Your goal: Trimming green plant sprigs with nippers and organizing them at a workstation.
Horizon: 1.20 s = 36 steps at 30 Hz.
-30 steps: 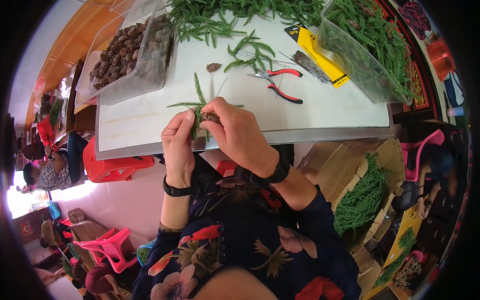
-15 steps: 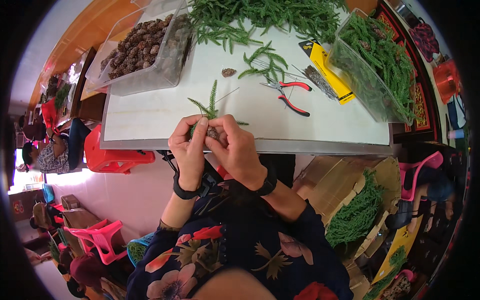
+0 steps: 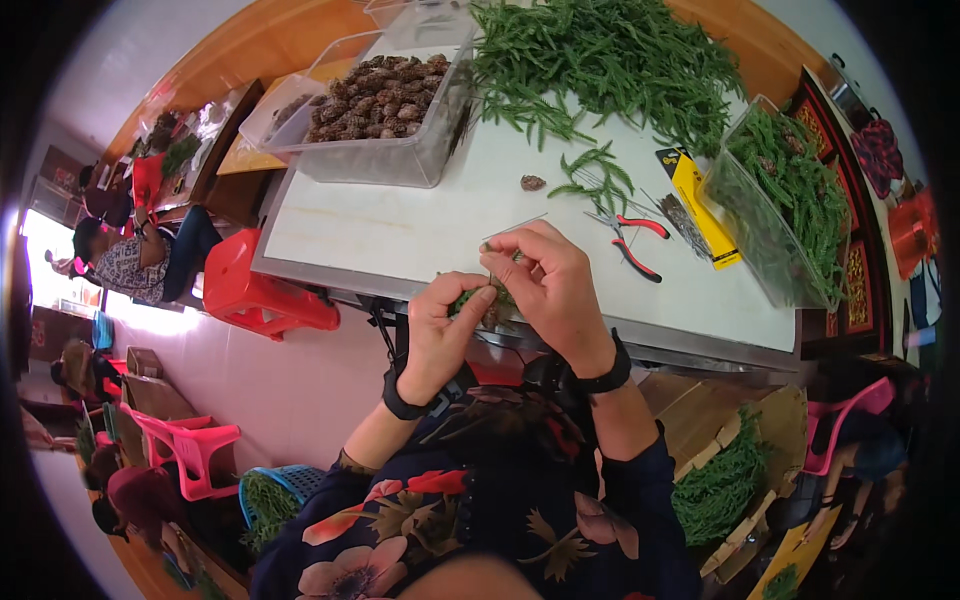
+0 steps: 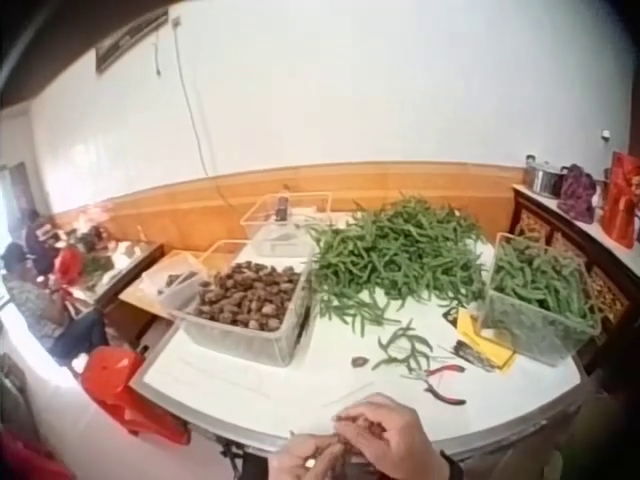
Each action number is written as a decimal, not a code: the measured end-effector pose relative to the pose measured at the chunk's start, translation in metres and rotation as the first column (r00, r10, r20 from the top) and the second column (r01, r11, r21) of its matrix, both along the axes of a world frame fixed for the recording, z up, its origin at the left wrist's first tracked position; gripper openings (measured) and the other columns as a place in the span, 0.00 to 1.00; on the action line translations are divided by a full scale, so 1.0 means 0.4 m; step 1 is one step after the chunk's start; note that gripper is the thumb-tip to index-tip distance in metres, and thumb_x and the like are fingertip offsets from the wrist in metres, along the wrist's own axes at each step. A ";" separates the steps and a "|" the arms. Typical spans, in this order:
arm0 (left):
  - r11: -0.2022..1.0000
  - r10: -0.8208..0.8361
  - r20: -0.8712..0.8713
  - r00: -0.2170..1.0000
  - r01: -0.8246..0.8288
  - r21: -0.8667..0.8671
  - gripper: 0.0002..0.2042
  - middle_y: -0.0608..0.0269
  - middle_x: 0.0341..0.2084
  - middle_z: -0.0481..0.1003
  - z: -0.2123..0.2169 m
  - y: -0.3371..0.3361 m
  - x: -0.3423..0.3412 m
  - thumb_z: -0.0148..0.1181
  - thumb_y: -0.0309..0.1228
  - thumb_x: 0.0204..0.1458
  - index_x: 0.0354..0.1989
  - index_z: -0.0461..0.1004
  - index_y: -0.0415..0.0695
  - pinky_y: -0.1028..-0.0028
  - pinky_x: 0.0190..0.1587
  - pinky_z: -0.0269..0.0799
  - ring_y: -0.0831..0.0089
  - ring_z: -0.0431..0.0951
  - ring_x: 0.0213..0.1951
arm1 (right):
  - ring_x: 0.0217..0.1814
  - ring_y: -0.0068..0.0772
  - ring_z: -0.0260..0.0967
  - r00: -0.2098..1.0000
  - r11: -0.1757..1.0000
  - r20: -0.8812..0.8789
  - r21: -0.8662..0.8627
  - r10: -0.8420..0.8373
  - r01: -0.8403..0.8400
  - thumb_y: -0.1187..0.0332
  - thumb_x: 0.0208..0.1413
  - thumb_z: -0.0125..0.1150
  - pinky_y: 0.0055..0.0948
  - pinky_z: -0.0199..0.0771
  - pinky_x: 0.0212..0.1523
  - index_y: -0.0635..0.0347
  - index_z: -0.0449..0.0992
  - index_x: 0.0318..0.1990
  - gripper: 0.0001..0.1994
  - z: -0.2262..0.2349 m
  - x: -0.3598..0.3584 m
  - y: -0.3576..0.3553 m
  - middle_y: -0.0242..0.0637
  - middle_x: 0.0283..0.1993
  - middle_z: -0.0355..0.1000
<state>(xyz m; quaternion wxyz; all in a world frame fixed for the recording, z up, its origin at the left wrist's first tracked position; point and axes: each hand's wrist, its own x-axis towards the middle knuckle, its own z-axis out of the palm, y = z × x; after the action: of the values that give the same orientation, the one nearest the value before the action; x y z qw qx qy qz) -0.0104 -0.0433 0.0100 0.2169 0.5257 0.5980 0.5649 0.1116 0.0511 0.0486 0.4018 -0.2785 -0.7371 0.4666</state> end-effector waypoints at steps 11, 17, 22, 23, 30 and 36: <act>0.992 -0.055 0.535 0.843 0.106 -0.065 0.06 0.71 0.27 0.75 0.028 -0.017 -0.062 0.58 0.26 0.57 0.38 0.76 0.36 0.82 0.35 0.67 0.85 0.71 0.31 | 0.20 0.11 0.54 0.945 0.791 -0.301 -0.543 0.127 -0.280 0.70 0.59 0.59 0.14 0.56 0.22 0.65 0.76 0.38 0.07 0.017 0.011 -0.025 0.29 0.30 0.71; 0.976 -0.119 0.586 0.801 0.202 -0.078 0.06 0.72 0.28 0.75 0.018 0.015 -0.076 0.57 0.26 0.58 0.37 0.76 0.36 0.83 0.35 0.67 0.85 0.71 0.31 | 0.22 0.10 0.60 0.963 0.891 0.076 -0.403 0.260 -0.209 0.72 0.57 0.60 0.14 0.57 0.23 0.65 0.77 0.39 0.06 0.032 -0.005 0.027 0.24 0.24 0.71; 0.947 -0.144 0.638 0.757 0.292 -0.131 0.05 0.72 0.27 0.75 0.024 0.025 -0.101 0.57 0.26 0.58 0.37 0.76 0.36 0.84 0.36 0.67 0.86 0.71 0.31 | 0.23 0.10 0.60 0.927 0.891 0.211 -0.404 0.309 -0.205 0.73 0.55 0.62 0.14 0.58 0.24 0.64 0.78 0.37 0.05 0.038 -0.009 0.051 0.23 0.23 0.70; 0.928 -0.139 0.668 0.731 0.332 -0.171 0.05 0.72 0.27 0.75 0.028 0.023 -0.103 0.57 0.26 0.58 0.36 0.76 0.37 0.84 0.37 0.67 0.86 0.71 0.31 | 0.23 0.10 0.60 0.922 0.887 0.218 -0.411 0.320 -0.210 0.73 0.55 0.62 0.14 0.58 0.24 0.64 0.78 0.37 0.05 0.039 -0.008 0.053 0.23 0.23 0.70; 0.877 -0.182 0.835 0.519 0.470 -0.101 0.05 0.72 0.27 0.74 0.009 0.026 -0.114 0.57 0.27 0.58 0.36 0.76 0.37 0.84 0.35 0.67 0.86 0.71 0.30 | 0.27 0.11 0.63 0.914 0.908 0.242 -0.351 0.325 -0.230 0.75 0.53 0.65 0.15 0.61 0.27 0.64 0.78 0.36 0.04 0.034 0.000 0.050 0.25 0.26 0.71; 0.867 -0.263 0.799 0.541 0.496 -0.051 0.06 0.73 0.27 0.74 0.009 0.019 -0.122 0.58 0.28 0.58 0.36 0.75 0.37 0.84 0.34 0.67 0.87 0.71 0.30 | 0.28 0.17 0.64 0.921 0.946 0.238 0.023 0.309 -0.323 0.75 0.48 0.68 0.18 0.64 0.27 0.60 0.80 0.34 0.05 0.020 0.001 0.058 0.31 0.34 0.72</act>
<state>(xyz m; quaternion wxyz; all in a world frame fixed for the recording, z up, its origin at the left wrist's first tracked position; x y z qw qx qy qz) -0.0592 -0.0357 0.0135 0.6382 0.3162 0.3884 0.5847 0.1121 0.0743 0.0567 0.2411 -0.1959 -0.8280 0.4668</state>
